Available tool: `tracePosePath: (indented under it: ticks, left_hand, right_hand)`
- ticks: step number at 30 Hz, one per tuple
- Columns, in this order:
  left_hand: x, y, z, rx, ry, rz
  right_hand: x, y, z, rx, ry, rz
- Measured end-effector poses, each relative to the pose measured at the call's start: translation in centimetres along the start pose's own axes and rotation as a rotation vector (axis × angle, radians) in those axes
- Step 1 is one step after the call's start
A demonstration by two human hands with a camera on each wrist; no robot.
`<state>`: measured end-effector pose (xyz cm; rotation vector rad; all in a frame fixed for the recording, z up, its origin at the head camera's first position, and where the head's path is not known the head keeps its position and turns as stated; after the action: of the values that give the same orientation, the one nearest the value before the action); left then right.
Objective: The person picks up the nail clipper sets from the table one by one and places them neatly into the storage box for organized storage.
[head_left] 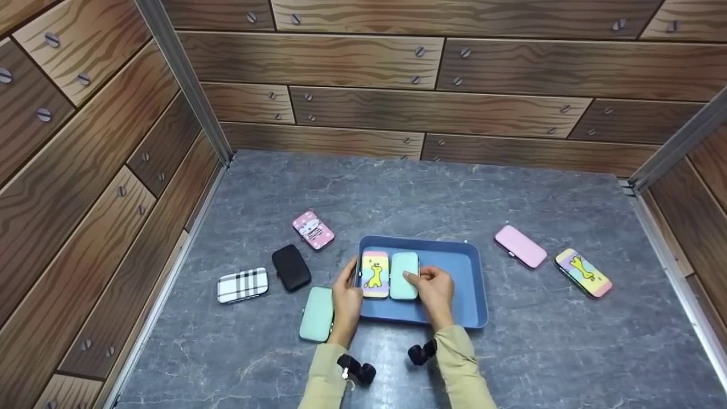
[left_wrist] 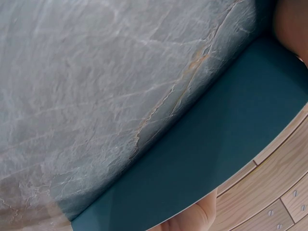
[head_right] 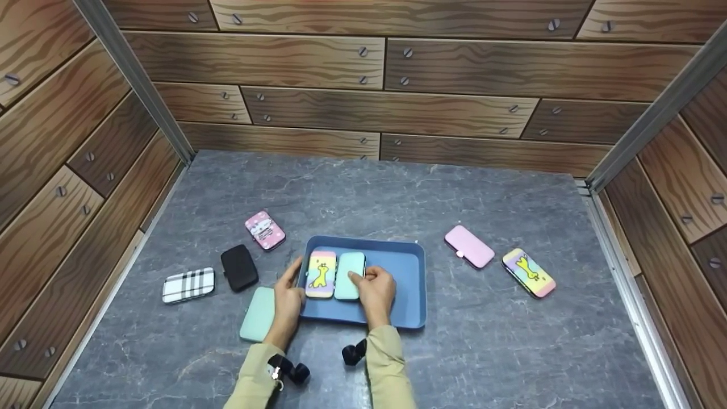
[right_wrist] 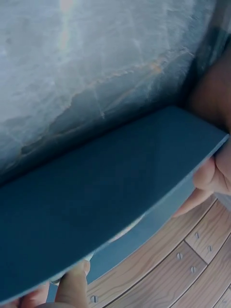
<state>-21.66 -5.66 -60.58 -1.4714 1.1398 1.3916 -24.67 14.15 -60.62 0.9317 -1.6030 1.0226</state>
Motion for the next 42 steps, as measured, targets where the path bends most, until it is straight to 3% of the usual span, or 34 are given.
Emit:
tracePosePath:
  ticks: [5,15,29,42]
  left_hand:
    - [-1.4,-0.5,-0.1,-0.004,0.028,0.024]
    - [-1.5,-0.5,-0.3,0.024,0.032,0.007]
    - [-1.8,-0.7,-0.2,-0.002,0.038,-0.024]
    - [-1.4,-0.6,-0.5,0.057,0.004,-0.021]
  right_hand:
    - [0.1,-0.2,-0.1,-0.031,-0.102,-0.047]
    - [0.5,-0.8,-0.2,-0.047,-0.231,-0.086]
    - [0.4,-0.7,-0.3,-0.065,-0.195,-0.130]
    - [0.3,-0.6,-0.2,-0.064,-0.139,-0.093]
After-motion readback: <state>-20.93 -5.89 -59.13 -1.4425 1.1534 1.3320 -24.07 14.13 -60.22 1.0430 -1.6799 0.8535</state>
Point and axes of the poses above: each hand's wrist, its own y-axis towards the middle knuckle, its own z-axis out of the palm, x = y × z, the point moved 4 cm from there along y, towards the middle knuckle, and after that the axes turned 10 degrees about y, right-handed, at the moved point
